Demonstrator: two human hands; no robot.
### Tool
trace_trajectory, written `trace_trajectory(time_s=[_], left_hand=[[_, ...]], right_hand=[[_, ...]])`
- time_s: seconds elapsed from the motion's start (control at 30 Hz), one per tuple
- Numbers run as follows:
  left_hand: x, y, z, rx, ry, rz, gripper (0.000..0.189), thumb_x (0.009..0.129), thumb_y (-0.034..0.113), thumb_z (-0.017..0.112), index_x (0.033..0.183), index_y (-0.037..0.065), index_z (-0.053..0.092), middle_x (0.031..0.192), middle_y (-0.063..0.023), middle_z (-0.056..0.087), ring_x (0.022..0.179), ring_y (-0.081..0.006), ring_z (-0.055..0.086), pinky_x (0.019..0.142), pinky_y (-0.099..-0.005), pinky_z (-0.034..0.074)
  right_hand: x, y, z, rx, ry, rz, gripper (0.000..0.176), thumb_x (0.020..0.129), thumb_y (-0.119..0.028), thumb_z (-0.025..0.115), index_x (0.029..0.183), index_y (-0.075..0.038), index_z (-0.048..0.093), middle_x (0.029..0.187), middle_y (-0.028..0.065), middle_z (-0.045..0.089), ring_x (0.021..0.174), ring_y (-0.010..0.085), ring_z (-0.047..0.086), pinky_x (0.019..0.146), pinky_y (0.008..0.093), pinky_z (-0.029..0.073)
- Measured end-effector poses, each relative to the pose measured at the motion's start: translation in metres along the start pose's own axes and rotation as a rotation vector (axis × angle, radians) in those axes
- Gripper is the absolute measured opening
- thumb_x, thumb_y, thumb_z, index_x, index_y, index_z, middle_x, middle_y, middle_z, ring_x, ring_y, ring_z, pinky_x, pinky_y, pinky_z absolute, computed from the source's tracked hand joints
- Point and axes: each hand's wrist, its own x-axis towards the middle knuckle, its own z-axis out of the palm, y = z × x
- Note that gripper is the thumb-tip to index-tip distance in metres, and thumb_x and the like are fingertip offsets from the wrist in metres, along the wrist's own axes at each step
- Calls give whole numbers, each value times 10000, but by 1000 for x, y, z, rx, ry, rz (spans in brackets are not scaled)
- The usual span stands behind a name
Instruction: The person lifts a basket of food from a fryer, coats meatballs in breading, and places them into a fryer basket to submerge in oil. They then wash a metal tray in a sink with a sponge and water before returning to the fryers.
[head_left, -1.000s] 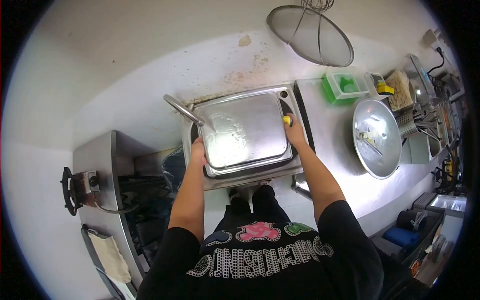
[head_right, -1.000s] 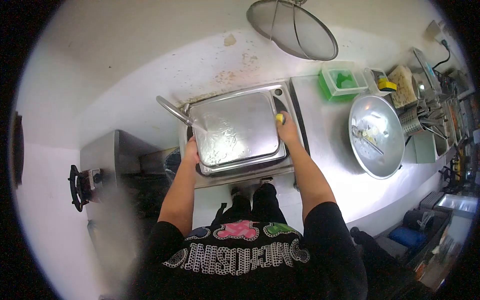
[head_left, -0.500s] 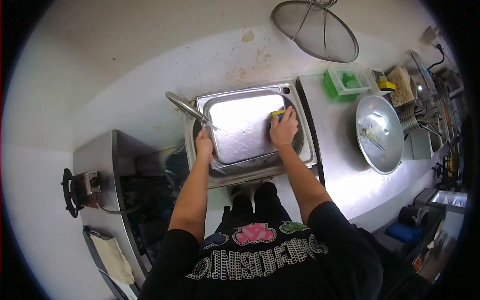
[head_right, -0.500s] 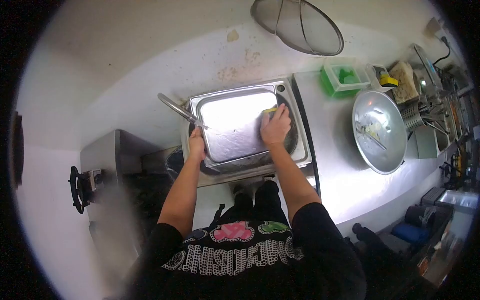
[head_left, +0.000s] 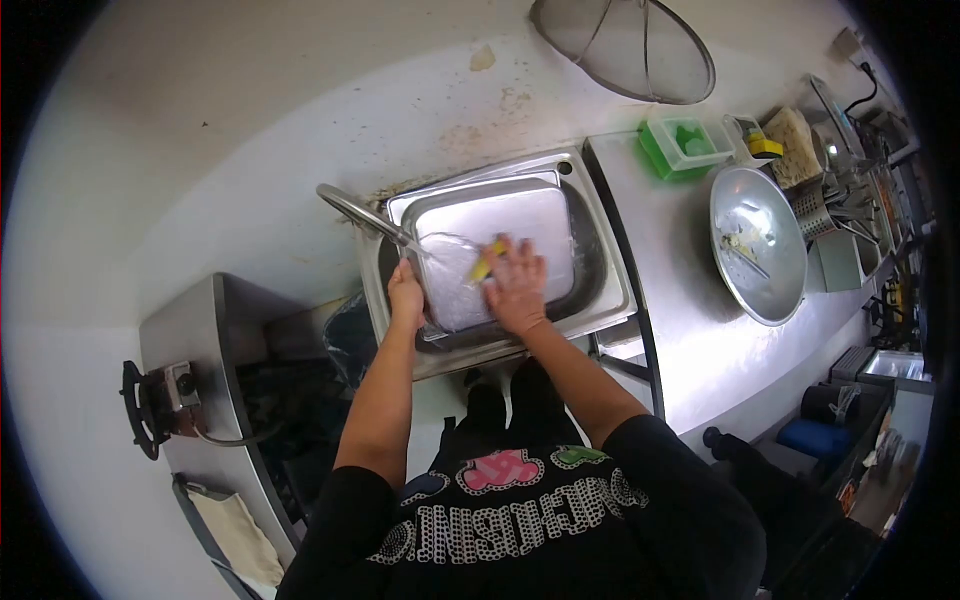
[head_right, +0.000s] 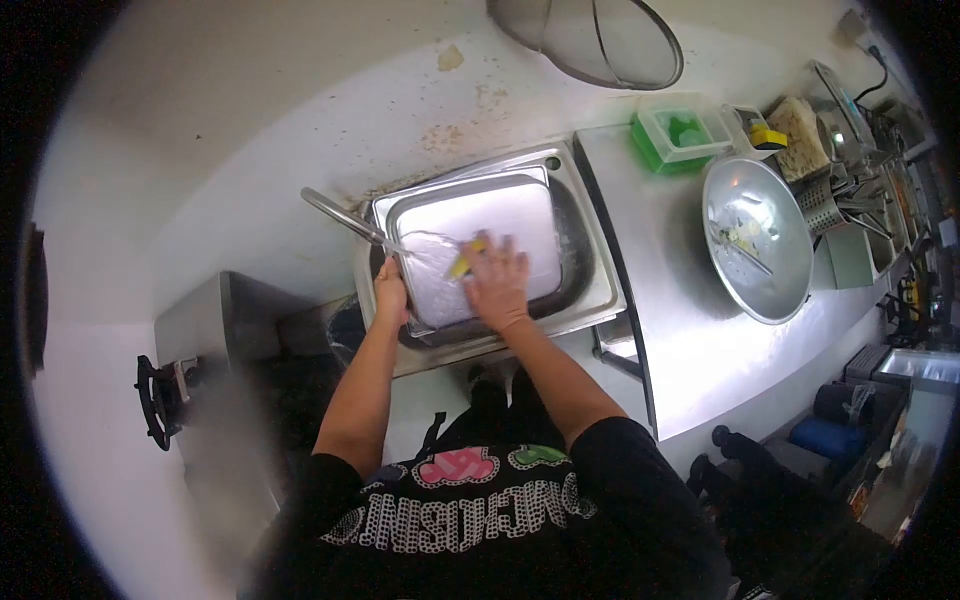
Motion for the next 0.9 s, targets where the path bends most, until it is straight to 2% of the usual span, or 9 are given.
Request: trace_trajectory(time_s=[0.07, 0.17, 0.27, 0.3, 0.4, 0.5, 0.6, 0.77, 0.9], left_hand=[[-19, 26, 9, -6, 12, -10, 354, 961, 324, 374, 995, 30, 569, 866, -50, 621, 760, -132, 554, 709, -277, 445], [-14, 19, 6, 0, -33, 10, 375, 958, 348, 379, 981, 31, 577, 848, -43, 617, 748, -126, 544, 694, -277, 440], [-12, 17, 5, -13, -36, 29, 386, 955, 362, 385, 964, 33, 587, 822, -34, 608, 726, -117, 529, 672, -275, 432], [-14, 19, 6, -22, -27, 30, 388, 953, 366, 388, 957, 35, 590, 812, -30, 604, 716, -114, 523, 664, -274, 430], [-12, 13, 5, 24, -9, 56, 375, 950, 362, 403, 951, 39, 593, 790, -23, 595, 693, -105, 512, 648, -265, 425], [-5, 10, -2, 65, -28, -27, 369, 949, 355, 411, 947, 36, 595, 792, -25, 595, 687, -103, 508, 642, -256, 423], [-15, 19, 4, -18, -32, 86, 363, 948, 350, 415, 948, 37, 598, 756, -13, 570, 660, -99, 492, 612, -257, 413], [-3, 12, 6, -39, -16, 93, 358, 949, 336, 417, 966, 28, 598, 759, -11, 564, 665, -94, 478, 618, -258, 408], [1, 7, -3, 67, -63, 57, 355, 953, 311, 407, 1003, 13, 594, 847, -32, 600, 743, -103, 509, 688, -257, 422]], right_hand=[[8, 35, 13, -3, 140, 214, 620, 781, -269, 570, 1357, -224, 345, 1416, 170, 253, 1254, 403, 283, 1002, 530, 230], [34, 74, 27, 156, 367, 386, 603, 780, -237, 601, 1330, -148, 371, 1360, 208, 310, 1190, 413, 345, 972, 480, 293], [68, 76, 10, 437, 430, 606, 519, 776, -196, 625, 1235, -48, 432, 1236, 232, 413, 1081, 402, 421, 923, 438, 341], [78, 82, 12, 360, 442, 612, 461, 745, -178, 663, 1118, 13, 472, 1087, 221, 488, 993, 387, 459, 876, 419, 369], [94, 98, 9, 291, 485, 553, 418, 711, -201, 705, 1010, 18, 511, 990, 217, 518, 969, 375, 479, 847, 415, 387], [112, 103, -18, 425, 380, 723, 408, 672, -232, 745, 913, 19, 532, 953, 207, 513, 932, 364, 498, 815, 404, 407], [130, 90, -44, 439, 233, 598, 395, 661, -253, 758, 831, 17, 525, 979, 199, 512, 919, 363, 505, 793, 406, 414], [112, 94, -17, 76, -27, 413, 523, 777, -436, 594, 1200, -132, 550, 1182, 210, 463, 1086, 344, 462, 891, 437, 400], [122, 86, -9, 165, 40, 426, 475, 777, -394, 582, 1139, -86, 580, 1142, 215, 504, 1090, 357, 458, 864, 441, 410]])
